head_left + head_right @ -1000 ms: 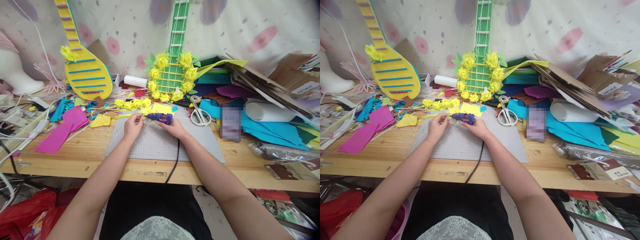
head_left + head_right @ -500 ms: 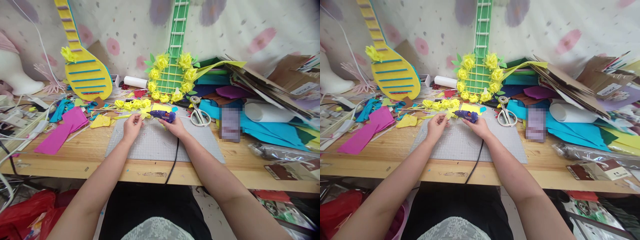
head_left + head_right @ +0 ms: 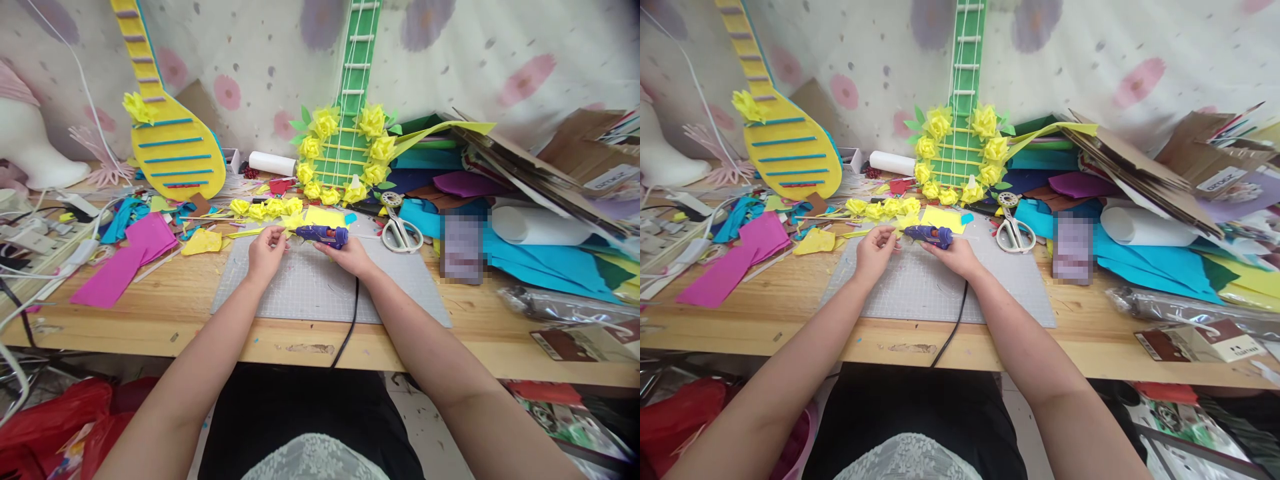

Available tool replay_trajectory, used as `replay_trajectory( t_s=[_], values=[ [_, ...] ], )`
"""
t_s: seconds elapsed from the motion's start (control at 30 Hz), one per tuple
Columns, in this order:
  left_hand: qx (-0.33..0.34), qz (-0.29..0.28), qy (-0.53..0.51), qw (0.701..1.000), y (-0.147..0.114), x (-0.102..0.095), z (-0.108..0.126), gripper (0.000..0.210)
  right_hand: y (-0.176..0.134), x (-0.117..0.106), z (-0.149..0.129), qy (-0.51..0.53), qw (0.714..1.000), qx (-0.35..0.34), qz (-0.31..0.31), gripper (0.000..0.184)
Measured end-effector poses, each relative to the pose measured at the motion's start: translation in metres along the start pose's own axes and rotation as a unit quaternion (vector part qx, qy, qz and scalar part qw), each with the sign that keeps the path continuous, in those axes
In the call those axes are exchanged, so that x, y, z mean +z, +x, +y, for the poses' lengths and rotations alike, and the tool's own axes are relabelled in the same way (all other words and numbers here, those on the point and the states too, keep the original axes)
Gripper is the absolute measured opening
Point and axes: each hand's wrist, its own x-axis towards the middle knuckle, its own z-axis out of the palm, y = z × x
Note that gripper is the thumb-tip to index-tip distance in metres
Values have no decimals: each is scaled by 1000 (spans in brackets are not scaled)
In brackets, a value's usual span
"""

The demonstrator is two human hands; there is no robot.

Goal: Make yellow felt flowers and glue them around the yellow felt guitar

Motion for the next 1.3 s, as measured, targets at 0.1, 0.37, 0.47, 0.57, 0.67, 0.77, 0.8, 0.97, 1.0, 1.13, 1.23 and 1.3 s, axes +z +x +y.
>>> replay_trajectory(
  t_s=[0.1, 0.37, 0.47, 0.57, 0.67, 0.77, 0.8, 0.97, 1.0, 1.13, 1.23, 1.3],
  values=[
    [8, 2, 11, 1000, 0, 0, -1, 21, 0, 0, 0, -11, 1000, 1, 6, 42],
    [12, 7, 10, 1000, 0, 0, -2, 19, 3, -1, 5, -14, 999, 35, 32, 43],
    [2, 16, -15, 1000, 1, 0, -2, 19, 5, -1, 6, 6, 998, 26, 50, 39],
    [-14, 22, -55, 998, 2, 0, -1, 21, 6, -1, 4, 40, 994, 43, 97, 34],
    [-41, 22, -104, 993, 2, 0, 3, 22, 9, -5, 3, 85, 983, 76, 147, 33],
    [-82, 34, -145, 985, 3, -1, 8, 23, 12, -11, 4, 162, 964, 91, 190, 35],
    [-94, 42, -158, 982, 4, -2, 10, 23, 14, -13, 5, 191, 956, 93, 202, 36],
    [-119, 64, -201, 970, 6, -4, 15, 26, 19, -17, 10, 267, 931, 110, 225, 40],
    [-120, 66, -205, 969, 6, -4, 16, 26, 20, -17, 11, 272, 929, 112, 224, 40],
    [-128, 63, -221, 965, 8, -6, 18, 28, 21, -15, 14, 281, 928, 114, 218, 39],
    [-146, 56, -233, 960, 9, -6, 21, 29, 21, -14, 15, 285, 926, 115, 217, 38],
    [-160, 56, -239, 956, 9, -7, 22, 28, 22, -14, 16, 289, 926, 114, 216, 38]
  ],
)
